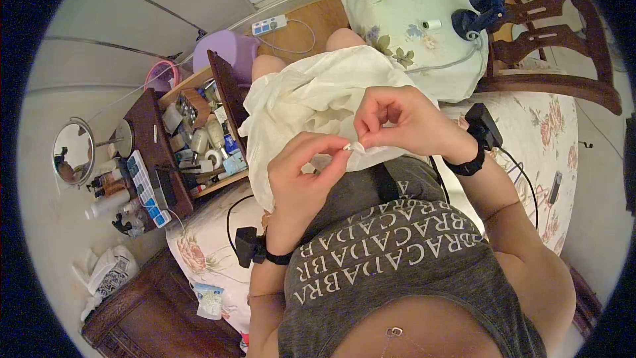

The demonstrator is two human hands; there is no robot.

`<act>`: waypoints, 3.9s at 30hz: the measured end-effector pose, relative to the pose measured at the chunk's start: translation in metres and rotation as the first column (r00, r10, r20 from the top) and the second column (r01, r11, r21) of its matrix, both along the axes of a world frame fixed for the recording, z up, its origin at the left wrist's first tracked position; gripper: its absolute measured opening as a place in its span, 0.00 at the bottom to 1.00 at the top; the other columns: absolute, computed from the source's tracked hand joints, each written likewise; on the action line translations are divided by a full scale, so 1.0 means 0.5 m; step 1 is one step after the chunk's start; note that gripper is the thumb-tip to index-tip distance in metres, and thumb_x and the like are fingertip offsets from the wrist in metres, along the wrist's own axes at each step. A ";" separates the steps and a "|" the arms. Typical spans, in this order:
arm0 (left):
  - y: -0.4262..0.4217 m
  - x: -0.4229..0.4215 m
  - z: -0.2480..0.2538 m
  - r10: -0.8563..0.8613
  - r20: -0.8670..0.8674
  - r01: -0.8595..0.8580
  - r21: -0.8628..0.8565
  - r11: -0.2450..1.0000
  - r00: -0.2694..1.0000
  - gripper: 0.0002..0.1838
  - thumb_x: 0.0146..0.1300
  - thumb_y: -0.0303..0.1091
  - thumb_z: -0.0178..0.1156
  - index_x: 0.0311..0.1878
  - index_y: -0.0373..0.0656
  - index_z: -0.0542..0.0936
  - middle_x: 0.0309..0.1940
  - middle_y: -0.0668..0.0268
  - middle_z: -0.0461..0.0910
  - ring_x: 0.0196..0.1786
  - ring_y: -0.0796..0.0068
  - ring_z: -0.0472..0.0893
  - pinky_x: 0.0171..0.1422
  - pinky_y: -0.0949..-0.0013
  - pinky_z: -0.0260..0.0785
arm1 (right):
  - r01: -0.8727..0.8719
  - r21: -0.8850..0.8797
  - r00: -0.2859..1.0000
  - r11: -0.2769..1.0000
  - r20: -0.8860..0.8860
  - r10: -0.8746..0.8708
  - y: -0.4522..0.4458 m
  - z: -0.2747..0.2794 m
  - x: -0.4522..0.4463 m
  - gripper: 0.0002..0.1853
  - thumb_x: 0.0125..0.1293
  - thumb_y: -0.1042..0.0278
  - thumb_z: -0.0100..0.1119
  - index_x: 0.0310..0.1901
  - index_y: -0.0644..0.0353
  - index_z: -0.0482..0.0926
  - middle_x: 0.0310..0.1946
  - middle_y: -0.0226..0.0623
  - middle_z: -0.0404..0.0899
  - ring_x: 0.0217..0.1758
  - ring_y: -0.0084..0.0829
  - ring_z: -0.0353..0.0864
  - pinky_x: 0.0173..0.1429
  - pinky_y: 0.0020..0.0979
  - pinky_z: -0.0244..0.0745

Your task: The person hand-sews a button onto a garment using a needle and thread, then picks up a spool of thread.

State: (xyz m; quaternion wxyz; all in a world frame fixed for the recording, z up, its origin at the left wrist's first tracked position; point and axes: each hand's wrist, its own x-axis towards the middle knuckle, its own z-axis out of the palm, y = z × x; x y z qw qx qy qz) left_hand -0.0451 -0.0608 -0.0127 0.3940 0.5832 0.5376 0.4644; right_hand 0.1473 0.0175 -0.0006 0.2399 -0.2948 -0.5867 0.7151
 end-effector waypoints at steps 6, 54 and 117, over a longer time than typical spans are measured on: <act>0.000 -0.001 0.003 0.028 0.003 -0.028 0.003 1.000 1.000 0.08 0.50 0.21 0.66 0.35 0.37 0.82 0.30 0.65 0.81 0.33 0.77 0.80 0.39 0.76 0.71 | 0.007 0.060 1.000 0.998 0.028 -0.009 0.002 0.005 -0.002 0.15 0.54 0.83 0.64 0.25 0.58 0.65 0.28 0.30 0.75 0.34 0.18 0.73 0.39 0.21 0.70; 0.005 -0.008 -0.008 -0.045 0.555 0.293 -0.365 0.884 0.830 0.18 0.59 0.25 0.64 0.51 0.36 0.74 0.38 0.66 0.81 0.39 0.82 0.79 0.43 0.78 0.70 | 0.076 0.446 0.996 0.892 0.004 -0.087 -0.026 0.013 -0.024 0.06 0.53 0.78 0.65 0.35 0.61 0.84 0.40 0.36 0.78 0.42 0.31 0.78 0.46 0.29 0.74; -0.012 -0.039 -0.041 0.230 0.636 0.113 -0.451 0.885 0.737 0.10 0.66 0.31 0.55 0.46 0.37 0.76 0.37 0.70 0.78 0.41 0.84 0.76 0.47 0.79 0.67 | 0.201 -0.109 0.976 0.973 0.103 -0.190 -0.041 0.106 0.041 0.04 0.69 0.70 0.51 0.41 0.59 0.70 0.14 0.22 0.68 0.15 0.13 0.65 0.19 0.16 0.55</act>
